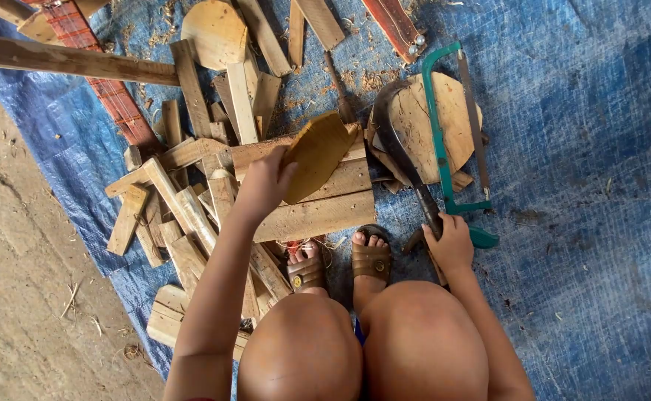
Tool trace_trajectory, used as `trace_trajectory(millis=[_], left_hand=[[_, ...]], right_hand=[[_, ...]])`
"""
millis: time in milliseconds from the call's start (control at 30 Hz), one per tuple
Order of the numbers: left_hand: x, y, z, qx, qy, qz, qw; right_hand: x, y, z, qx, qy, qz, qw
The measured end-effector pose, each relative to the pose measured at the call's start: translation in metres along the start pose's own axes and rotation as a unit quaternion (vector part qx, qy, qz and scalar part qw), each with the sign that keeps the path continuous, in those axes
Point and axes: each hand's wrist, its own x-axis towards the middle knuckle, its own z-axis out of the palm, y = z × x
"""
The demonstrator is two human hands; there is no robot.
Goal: Shaping a small wooden component using a sickle and a hacksaw on a ground-level workspace.
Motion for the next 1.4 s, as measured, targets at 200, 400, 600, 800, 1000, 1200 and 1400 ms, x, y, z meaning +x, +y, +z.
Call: trace_trajectory(millis=[200,400,600,800,1000,1200,1400], left_hand=[[0.006,-0.001,-0.018,-0.04,-0.008,-0.038,0.998],[0.019,-0.033,-0.009,-0.049,0.001,-0.071,0.996],[0.036,0.004,-0.021,0.026,-0.012,-0.088,0.996],[0.044,0.002,0.004,0.029,0.007,-0.06,0.998],[0.04,0.006,0.015,0.048,0.009,-0.005,0.999],[0.033,0.008,0.03,0.063,0.078,0.028,0.995],[0.038,-0.016,0.055,0.076,0.046,0.038,0.995]], right_hand=[[0.028,-0.009,0.025,-0.141,-0.038,0.018,0.989],[0.049,0.016,0.052,-0.22,-0.056,-0.008,0.974],[0.038,-0.003,0.002,0.221,-0.162,0.111,0.955],[0.032,-0.032,-0.006,0.489,-0.21,0.124,0.837],[0.047,-0.076,-0.014,0.477,-0.27,0.114,0.829],[0.042,-0.09,0.018,0.433,-0.29,0.107,0.847],[0.035,-0.098,0.001,0.447,-0.259,0.108,0.85]])
